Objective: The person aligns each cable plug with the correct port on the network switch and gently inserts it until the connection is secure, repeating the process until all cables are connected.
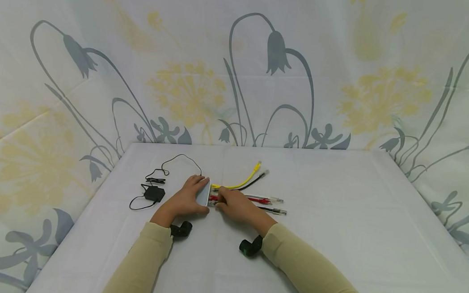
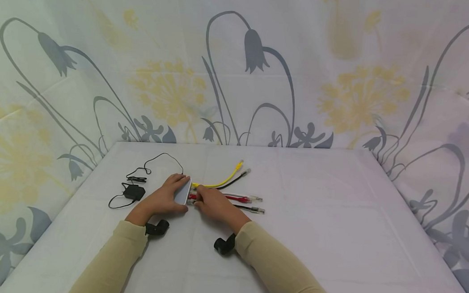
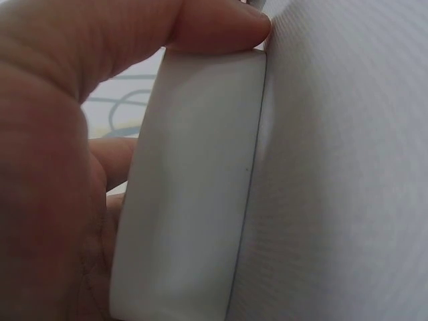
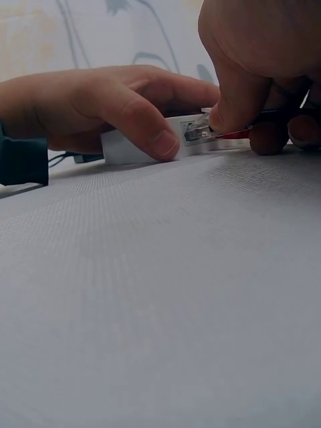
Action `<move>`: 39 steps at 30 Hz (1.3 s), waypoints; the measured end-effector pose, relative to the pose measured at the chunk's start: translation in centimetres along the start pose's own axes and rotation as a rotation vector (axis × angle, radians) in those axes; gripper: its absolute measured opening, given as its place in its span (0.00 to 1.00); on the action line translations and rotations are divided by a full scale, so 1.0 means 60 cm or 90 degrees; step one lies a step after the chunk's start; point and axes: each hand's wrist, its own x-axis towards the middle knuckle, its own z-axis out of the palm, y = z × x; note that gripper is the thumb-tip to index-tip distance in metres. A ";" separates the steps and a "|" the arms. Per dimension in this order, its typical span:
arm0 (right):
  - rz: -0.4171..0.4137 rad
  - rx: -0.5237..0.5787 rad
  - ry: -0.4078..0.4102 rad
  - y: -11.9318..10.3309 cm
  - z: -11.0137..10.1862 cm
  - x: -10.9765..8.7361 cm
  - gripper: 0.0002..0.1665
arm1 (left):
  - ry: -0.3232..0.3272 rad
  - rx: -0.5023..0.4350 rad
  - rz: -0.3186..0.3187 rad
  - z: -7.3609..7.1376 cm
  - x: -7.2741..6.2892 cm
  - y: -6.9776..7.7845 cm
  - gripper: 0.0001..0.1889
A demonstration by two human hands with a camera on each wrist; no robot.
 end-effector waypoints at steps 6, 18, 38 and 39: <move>-0.009 -0.009 -0.001 0.001 0.003 0.004 0.07 | 0.000 -0.003 -0.003 -0.002 -0.002 0.003 0.51; -0.012 0.000 0.020 0.002 0.002 0.006 0.06 | -0.006 0.001 -0.007 -0.001 -0.001 0.004 0.51; -0.007 0.023 0.022 0.000 -0.008 0.005 0.04 | -0.010 0.005 -0.014 -0.001 0.001 0.004 0.51; -0.011 0.021 0.024 0.000 -0.008 0.005 0.04 | -0.009 0.005 -0.013 -0.001 0.002 0.003 0.51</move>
